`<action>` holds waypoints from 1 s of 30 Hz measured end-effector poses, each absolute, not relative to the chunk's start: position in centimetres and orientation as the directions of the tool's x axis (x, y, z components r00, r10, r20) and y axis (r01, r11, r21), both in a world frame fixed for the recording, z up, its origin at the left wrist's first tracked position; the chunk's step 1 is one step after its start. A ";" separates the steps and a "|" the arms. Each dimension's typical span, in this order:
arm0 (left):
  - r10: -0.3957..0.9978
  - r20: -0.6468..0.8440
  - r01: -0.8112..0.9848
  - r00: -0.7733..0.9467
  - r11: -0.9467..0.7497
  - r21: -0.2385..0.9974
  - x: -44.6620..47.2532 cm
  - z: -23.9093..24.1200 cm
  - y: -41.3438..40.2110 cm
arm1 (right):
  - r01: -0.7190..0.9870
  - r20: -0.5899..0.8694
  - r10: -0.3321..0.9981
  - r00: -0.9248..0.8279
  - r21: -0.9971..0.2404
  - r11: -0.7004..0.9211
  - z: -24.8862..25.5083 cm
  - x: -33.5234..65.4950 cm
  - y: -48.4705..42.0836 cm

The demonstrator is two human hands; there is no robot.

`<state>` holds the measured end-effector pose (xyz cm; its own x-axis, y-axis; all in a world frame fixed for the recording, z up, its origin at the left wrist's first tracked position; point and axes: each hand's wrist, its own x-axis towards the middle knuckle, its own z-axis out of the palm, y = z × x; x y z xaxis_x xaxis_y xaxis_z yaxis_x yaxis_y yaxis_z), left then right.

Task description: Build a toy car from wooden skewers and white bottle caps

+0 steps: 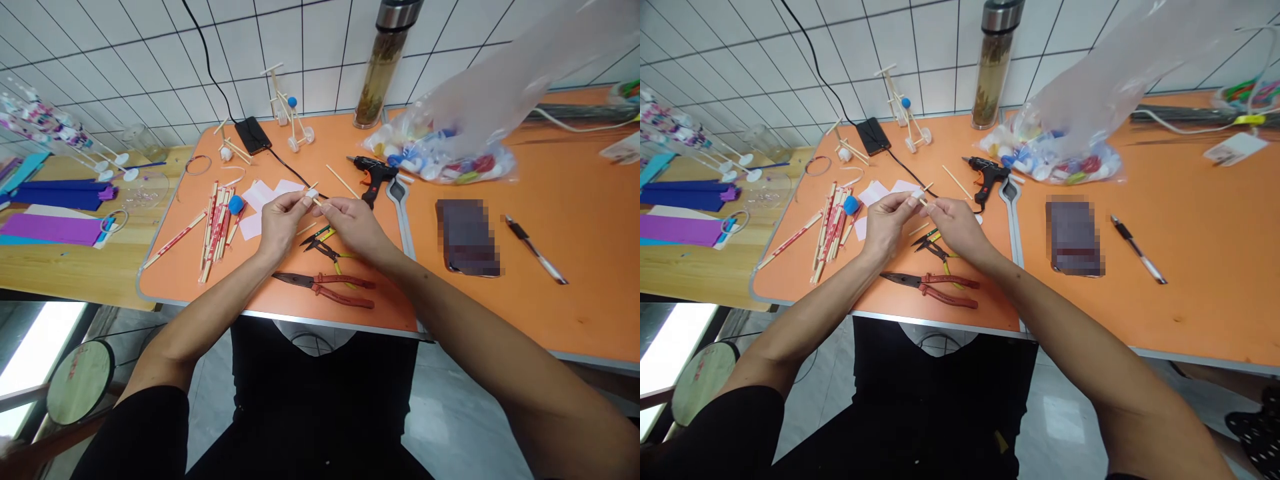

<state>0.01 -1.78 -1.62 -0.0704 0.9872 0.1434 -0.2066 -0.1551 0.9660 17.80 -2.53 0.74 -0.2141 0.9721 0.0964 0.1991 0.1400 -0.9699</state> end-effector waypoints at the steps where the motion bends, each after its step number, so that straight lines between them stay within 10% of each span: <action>1: 0.986 0.154 -0.199 -0.061 -0.163 0.966 0.0 -1.7 -1.7 | 0.268 0.138 0.968 -0.209 -0.944 0.192 0.6 17.8 -2.5; 18: 0.967 0.238 -0.021 -0.089 -0.241 0.970 0.7 -1.3 -2.6 | 0.262 0.149 0.965 -0.216 -0.943 0.204 1.0 17.5 -2.3; 30: 0.986 0.166 -0.226 0.026 -0.156 0.962 -0.6 -0.4 -1.8 | 0.253 0.314 0.862 -0.398 -0.865 0.432 1.2 21.0 -1.1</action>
